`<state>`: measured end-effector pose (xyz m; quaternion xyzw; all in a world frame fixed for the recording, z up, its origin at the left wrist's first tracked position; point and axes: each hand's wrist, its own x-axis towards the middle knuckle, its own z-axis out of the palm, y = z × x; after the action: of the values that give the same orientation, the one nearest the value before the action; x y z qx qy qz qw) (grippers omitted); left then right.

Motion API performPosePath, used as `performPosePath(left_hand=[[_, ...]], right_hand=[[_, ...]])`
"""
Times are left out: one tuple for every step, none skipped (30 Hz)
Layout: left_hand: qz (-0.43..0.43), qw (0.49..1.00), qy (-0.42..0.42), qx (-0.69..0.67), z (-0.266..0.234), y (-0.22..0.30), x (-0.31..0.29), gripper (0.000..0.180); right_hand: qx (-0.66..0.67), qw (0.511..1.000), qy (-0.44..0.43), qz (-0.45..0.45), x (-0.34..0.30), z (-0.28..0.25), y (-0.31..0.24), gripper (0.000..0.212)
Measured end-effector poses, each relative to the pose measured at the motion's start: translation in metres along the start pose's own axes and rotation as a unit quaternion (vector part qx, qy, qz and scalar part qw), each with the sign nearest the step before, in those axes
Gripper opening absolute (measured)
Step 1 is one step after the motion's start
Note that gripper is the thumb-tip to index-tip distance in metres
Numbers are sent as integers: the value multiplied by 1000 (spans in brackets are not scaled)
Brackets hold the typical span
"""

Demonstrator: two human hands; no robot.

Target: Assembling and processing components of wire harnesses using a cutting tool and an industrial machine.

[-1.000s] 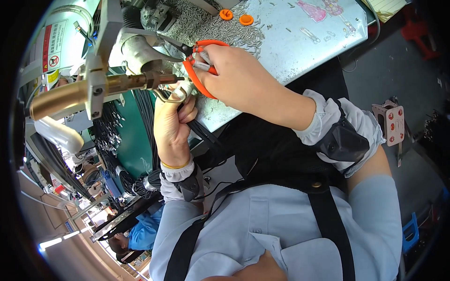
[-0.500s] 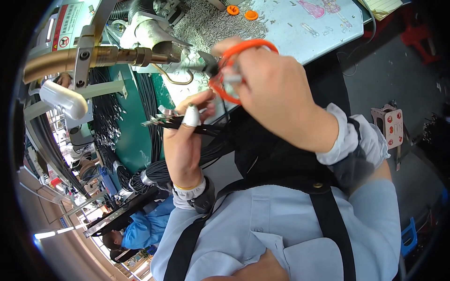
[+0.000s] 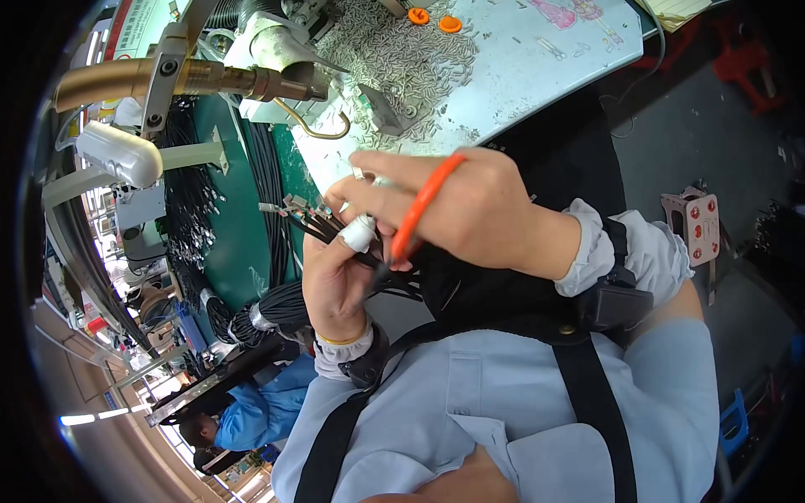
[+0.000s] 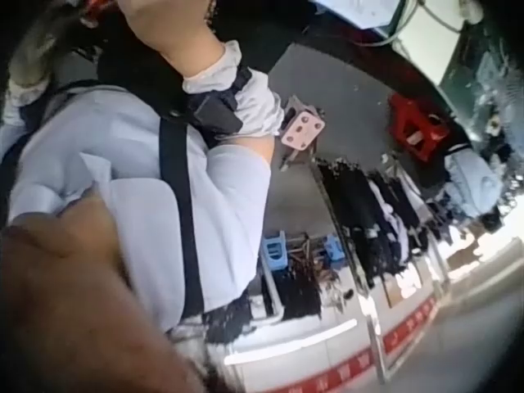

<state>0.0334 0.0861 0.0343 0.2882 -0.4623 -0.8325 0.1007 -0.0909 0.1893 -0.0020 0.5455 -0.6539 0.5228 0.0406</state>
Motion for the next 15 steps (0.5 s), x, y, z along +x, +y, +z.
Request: performPosePath(left_hand=[[7,1000,5,-7,1,1,-1,30],[7,1000,5,-7,0,1,-2,30],[6,1000,1,-14,-2,1,-2,31],[4,1000,-3,-21,-3,0,-2,33],[3,1000,-6,-29,-5,-1,-2,34],[3,1000,-7,-29,-7,-3,-2,34],[13,999,-18,-33,-9,-4,-2,32],[24,999,-29,-37,-11,-6,-1,30],[35,998,-41,-40,-11,-7,-1,28],[34,998,-41,-41,-11,-7,-1,28],[38,998,-27,-30,-10,-8,-1,27],[42,999,-13,-19,-8,-9,-1,26],[46,999,1,-9,-8,-9,-1,25],[45,999,1,-9,-8,-10,-2,25],[48,999,9,3,-8,-10,-2,25]], right_hand=[[-56,993,27,-104,0,0,-1,25],[-56,993,27,-104,-1,1,1,25],[-50,993,31,-105,-3,3,4,27],[-43,993,35,-105,-6,5,8,28],[-37,993,38,-106,-7,6,9,30],[-37,993,38,-105,-8,7,8,30],[16,998,27,-61,-10,8,6,31],[70,997,17,-16,-12,9,4,31],[124,992,7,29,-13,9,3,32],[123,992,6,29,-13,9,3,32],[116,993,9,32,-13,9,3,31],[109,993,11,35,-14,9,3,31],[102,994,13,37,-14,9,3,30],[102,994,13,37,-14,8,3,30],[113,993,3,44,-14,7,3,30]])
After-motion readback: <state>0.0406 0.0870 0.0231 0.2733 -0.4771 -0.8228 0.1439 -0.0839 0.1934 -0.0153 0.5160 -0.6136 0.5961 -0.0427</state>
